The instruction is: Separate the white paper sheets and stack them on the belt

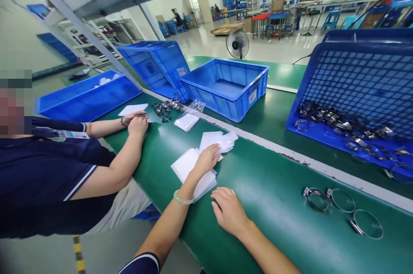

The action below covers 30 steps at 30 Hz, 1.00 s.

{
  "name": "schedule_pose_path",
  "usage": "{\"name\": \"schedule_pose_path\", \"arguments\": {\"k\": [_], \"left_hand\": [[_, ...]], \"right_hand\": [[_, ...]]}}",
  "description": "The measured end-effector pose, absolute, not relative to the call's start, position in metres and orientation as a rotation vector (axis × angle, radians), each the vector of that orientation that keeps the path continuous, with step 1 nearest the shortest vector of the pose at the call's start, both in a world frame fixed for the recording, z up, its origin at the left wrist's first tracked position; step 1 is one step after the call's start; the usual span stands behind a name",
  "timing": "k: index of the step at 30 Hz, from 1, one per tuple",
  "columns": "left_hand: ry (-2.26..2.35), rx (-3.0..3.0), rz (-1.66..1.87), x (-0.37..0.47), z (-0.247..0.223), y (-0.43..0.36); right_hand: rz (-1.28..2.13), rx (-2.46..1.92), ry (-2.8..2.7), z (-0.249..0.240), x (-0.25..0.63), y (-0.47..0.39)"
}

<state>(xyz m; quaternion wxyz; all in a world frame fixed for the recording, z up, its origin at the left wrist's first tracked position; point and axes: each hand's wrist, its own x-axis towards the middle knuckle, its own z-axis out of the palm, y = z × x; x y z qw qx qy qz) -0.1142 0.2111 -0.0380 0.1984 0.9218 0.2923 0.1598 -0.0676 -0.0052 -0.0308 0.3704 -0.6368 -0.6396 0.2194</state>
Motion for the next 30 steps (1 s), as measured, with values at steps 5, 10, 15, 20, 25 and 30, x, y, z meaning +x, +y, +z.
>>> {"name": "schedule_pose_path", "arguments": {"k": [5, 10, 15, 20, 25, 30], "left_hand": [[0.822, 2.471, 0.615, -0.118, -0.033, 0.215], [0.829, 2.328, 0.840, -0.121, -0.016, 0.213], [0.679, 2.282, 0.872, -0.119, -0.003, 0.195], [0.299, 2.269, 0.604, -0.114, -0.001, 0.186], [1.198, 2.245, 0.834, -0.130, -0.013, 0.226], [1.461, 2.206, 0.712, -0.135, -0.032, 0.253]], "right_hand": [[0.570, -1.634, -1.631, -0.029, -0.068, -0.006], [0.585, -1.630, -1.647, -0.032, -0.065, -0.006], [0.554, -1.648, -1.658, -0.037, -0.065, -0.006], [0.528, -1.652, -1.651, -0.037, -0.064, -0.006], [0.556, -1.649, -1.671, -0.036, -0.063, -0.006], [0.582, -1.657, -1.667, -0.037, -0.064, -0.006]]}}
